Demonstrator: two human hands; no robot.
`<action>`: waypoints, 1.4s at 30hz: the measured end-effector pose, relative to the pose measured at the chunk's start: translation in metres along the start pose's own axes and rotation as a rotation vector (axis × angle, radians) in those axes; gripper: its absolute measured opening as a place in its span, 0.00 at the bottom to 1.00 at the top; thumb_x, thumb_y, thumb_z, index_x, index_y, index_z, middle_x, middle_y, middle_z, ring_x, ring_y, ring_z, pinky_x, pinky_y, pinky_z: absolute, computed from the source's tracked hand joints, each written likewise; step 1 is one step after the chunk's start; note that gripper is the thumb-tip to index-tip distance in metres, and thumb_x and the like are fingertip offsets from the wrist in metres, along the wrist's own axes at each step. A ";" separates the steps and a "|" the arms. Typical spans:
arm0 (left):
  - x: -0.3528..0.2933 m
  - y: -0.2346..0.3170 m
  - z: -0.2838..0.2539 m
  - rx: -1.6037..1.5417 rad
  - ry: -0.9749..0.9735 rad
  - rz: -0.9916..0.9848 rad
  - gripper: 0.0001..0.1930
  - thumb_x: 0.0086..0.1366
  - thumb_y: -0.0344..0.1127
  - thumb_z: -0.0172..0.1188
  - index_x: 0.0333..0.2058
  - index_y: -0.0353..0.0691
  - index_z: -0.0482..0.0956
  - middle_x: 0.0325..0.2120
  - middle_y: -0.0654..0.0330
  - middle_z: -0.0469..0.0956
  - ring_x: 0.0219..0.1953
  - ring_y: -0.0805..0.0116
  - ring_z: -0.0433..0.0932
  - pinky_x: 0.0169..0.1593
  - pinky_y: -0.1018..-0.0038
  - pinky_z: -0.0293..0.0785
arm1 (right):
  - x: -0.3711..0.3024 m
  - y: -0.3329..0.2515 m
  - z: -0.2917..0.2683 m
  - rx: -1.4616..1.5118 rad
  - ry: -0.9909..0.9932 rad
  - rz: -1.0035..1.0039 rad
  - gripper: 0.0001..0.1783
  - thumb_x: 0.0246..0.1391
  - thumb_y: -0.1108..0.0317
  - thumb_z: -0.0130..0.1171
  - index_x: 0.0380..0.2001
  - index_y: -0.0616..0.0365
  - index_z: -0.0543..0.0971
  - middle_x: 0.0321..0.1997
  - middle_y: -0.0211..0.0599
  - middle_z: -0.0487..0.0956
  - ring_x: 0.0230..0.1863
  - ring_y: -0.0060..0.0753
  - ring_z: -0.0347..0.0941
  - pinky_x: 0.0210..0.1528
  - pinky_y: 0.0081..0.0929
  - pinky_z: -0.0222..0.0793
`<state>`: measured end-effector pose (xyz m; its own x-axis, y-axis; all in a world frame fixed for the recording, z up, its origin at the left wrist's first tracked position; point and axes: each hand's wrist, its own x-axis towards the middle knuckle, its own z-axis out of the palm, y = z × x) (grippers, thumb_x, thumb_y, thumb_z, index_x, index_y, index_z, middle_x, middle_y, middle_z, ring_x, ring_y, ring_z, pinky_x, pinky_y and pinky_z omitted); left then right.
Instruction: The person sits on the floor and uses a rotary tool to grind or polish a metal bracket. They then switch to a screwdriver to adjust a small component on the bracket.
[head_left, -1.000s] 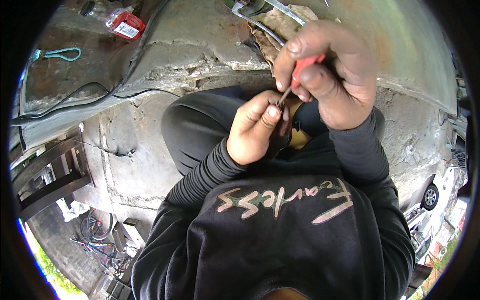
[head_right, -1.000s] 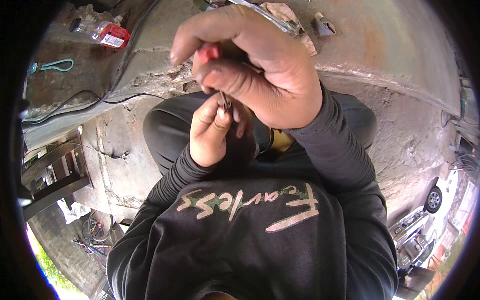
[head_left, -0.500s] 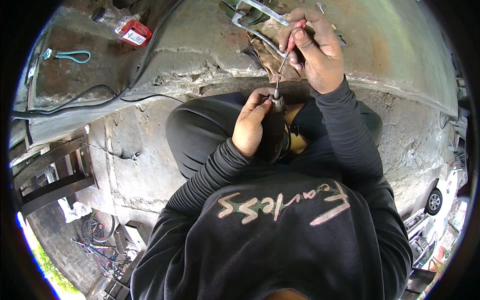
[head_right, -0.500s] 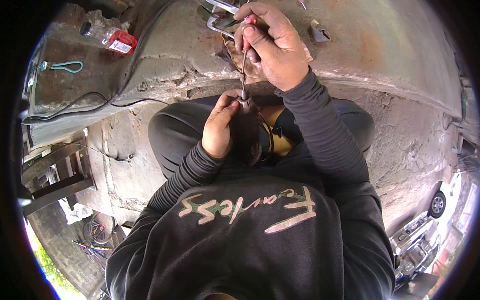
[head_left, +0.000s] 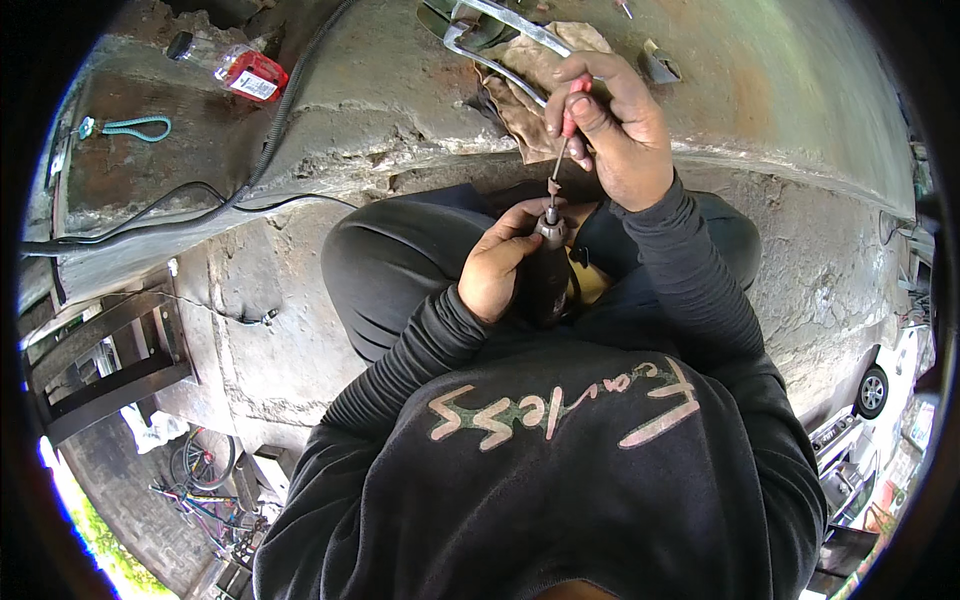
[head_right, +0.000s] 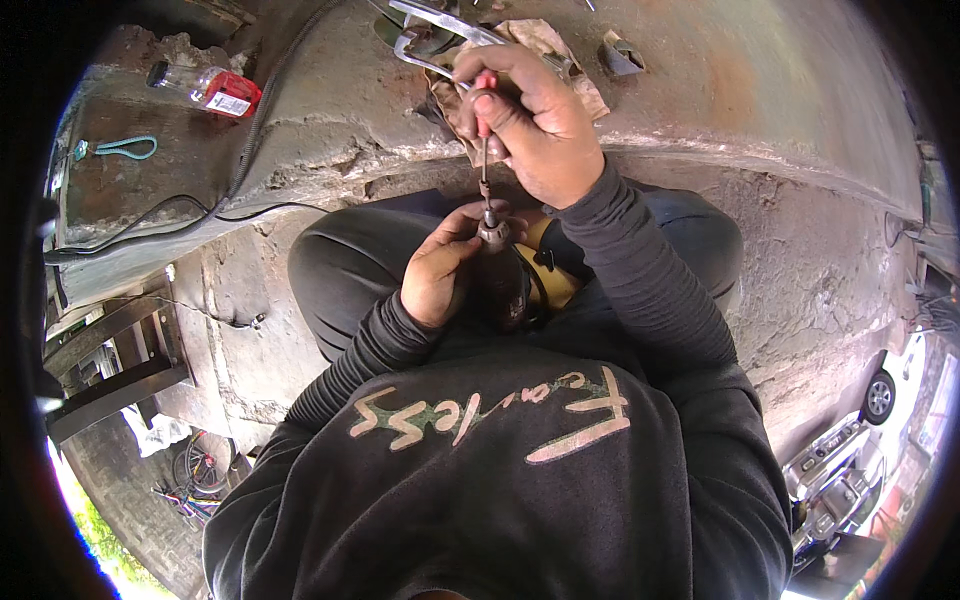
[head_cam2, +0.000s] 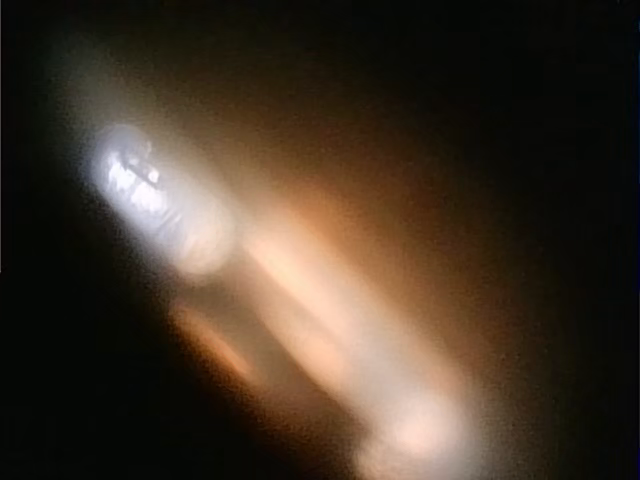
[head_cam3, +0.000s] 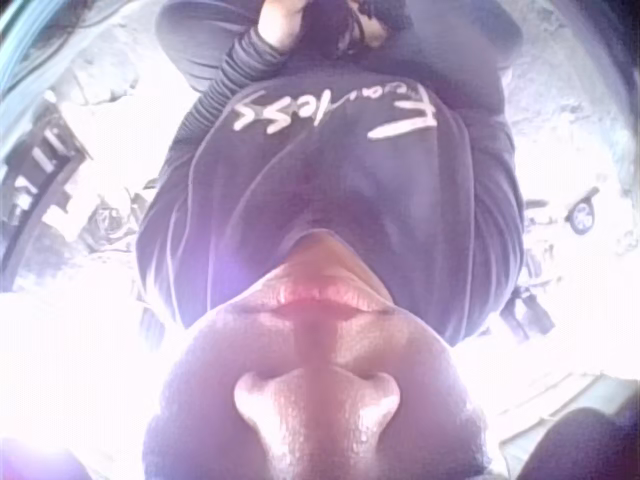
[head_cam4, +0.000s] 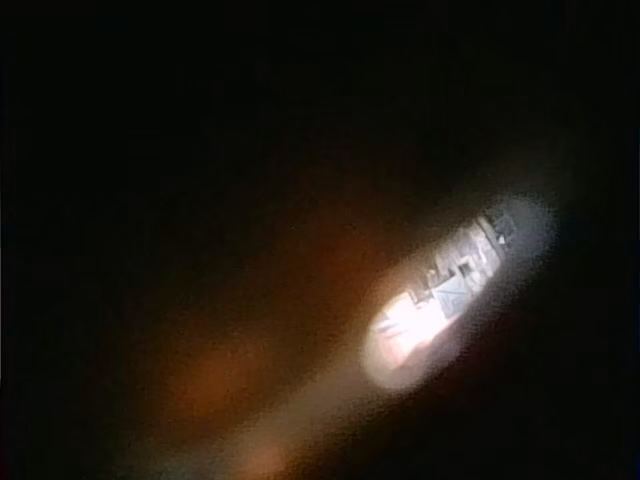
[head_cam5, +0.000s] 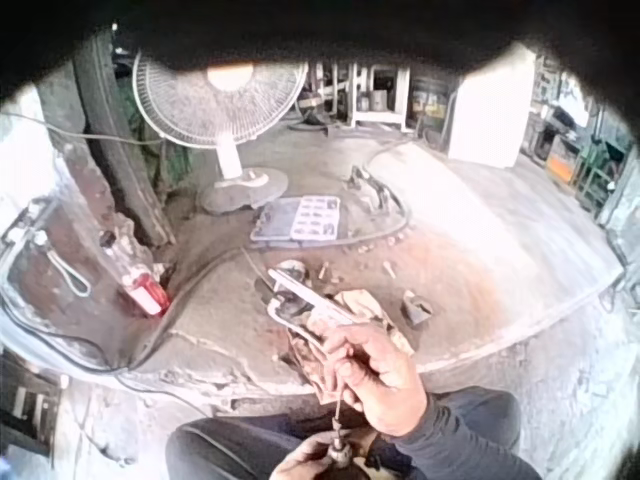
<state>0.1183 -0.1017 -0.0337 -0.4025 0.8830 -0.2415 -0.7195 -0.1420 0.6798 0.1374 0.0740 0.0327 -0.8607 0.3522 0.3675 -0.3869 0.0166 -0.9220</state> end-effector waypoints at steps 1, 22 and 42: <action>-0.001 -0.003 0.000 -0.119 -0.013 -0.022 0.24 0.57 0.21 0.38 0.54 0.28 0.65 0.48 0.44 0.72 0.55 0.54 0.69 0.62 0.67 0.59 | -0.003 0.001 -0.004 0.032 0.015 0.058 0.10 0.63 0.70 0.49 0.47 0.54 0.71 0.25 0.25 0.72 0.21 0.09 0.60 0.21 0.09 0.56; 0.002 -0.034 -0.005 -0.275 0.112 -0.036 0.26 0.43 0.16 0.39 0.45 0.29 0.71 0.39 0.47 0.76 0.44 0.56 0.75 0.52 0.67 0.70 | -0.031 0.015 -0.018 -0.041 0.017 0.112 0.11 0.61 0.73 0.51 0.47 0.54 0.73 0.30 0.23 0.69 0.26 0.10 0.65 0.23 0.09 0.61; -0.005 -0.028 0.003 -0.192 0.324 -0.096 0.23 0.53 0.25 0.37 0.48 0.25 0.67 0.44 0.44 0.74 0.49 0.54 0.73 0.57 0.64 0.66 | -0.024 0.013 -0.018 -0.187 -0.053 0.088 0.13 0.59 0.76 0.52 0.47 0.54 0.73 0.29 0.24 0.67 0.27 0.14 0.67 0.29 0.14 0.65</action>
<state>0.1426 -0.1011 -0.0497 -0.4639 0.7136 -0.5249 -0.8432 -0.1741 0.5086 0.1589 0.0825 0.0102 -0.9067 0.3100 0.2860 -0.2455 0.1634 -0.9555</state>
